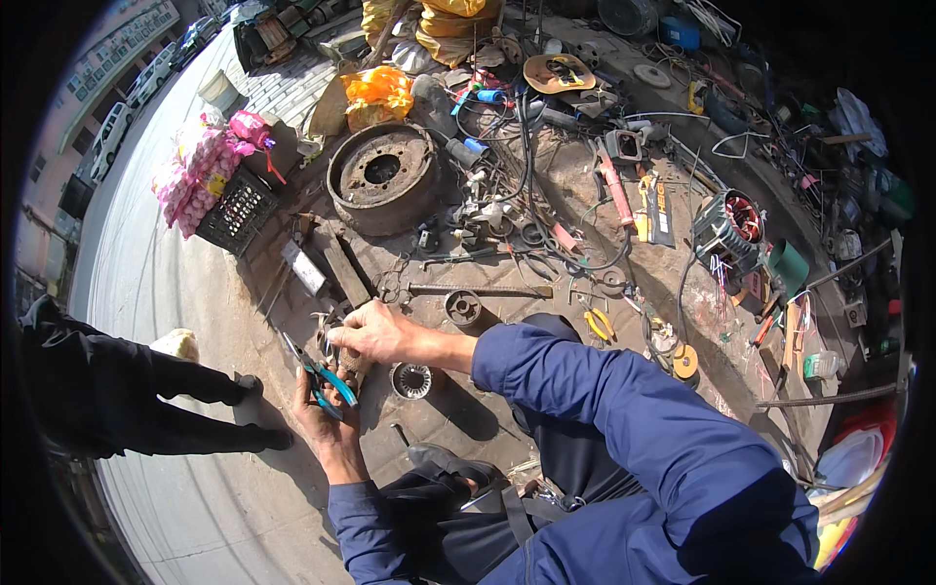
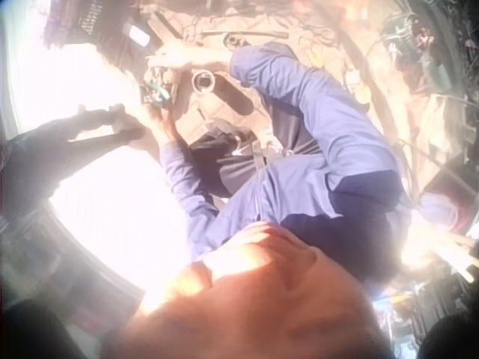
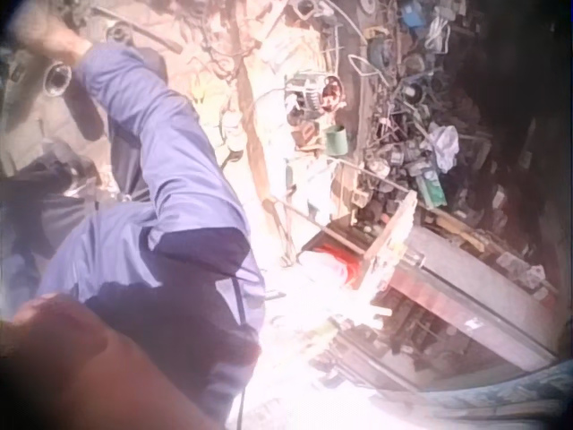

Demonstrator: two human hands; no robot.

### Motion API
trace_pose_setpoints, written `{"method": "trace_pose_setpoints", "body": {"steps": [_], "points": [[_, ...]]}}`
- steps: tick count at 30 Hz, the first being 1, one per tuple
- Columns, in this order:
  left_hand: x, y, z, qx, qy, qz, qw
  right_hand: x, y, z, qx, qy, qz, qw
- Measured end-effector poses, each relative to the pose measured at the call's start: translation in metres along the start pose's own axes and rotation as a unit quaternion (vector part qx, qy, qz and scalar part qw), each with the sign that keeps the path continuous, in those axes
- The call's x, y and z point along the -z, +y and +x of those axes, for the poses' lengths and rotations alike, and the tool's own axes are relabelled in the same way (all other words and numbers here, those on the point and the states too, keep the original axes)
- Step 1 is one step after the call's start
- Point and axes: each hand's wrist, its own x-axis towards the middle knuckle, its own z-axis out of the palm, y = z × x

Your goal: The person uses a hammer to repeatedly strike a cylindrical motor component, then switches to pliers to pull and adjust internal parts. The person continues alternating between hammering and using pliers on the same component throughout the clip.

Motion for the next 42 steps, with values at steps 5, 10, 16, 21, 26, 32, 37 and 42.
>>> {"method": "trace_pose_setpoints", "body": {"steps": [5, 10, 16, 21, 26, 32, 37, 42], "points": [[-0.002, -0.015, 0.0, -0.01, 0.025, 0.066, 0.997, -0.072, 0.055, -0.015, 0.169, 0.013, -0.267, 0.949], [0.004, -0.015, 0.004, 0.004, -0.021, 0.086, 0.996, -0.072, 0.053, -0.016, 0.213, 0.045, -0.28, 0.935], [0.012, -0.02, 0.006, 0.031, -0.036, 0.119, 0.992, -0.07, 0.066, -0.011, 0.188, 0.039, -0.292, 0.937], [0.022, -0.036, 0.002, 0.032, -0.002, 0.164, 0.986, -0.053, 0.075, -0.014, 0.177, 0.026, -0.316, 0.932], [0.036, -0.037, 0.008, 0.051, -0.036, 0.15, 0.987, -0.053, 0.073, -0.016, 0.157, 0.016, -0.33, 0.931], [0.054, -0.034, 0.015, 0.023, -0.017, 0.177, 0.984, -0.059, 0.08, -0.011, 0.208, 0.041, -0.339, 0.917], [0.048, -0.034, 0.01, -0.007, -0.009, 0.205, 0.979, -0.059, 0.075, -0.016, 0.198, 0.038, -0.349, 0.915], [0.026, -0.036, 0.006, 0.035, 0.0, 0.202, 0.979, -0.051, 0.065, -0.015, 0.162, -0.004, -0.344, 0.925]]}}
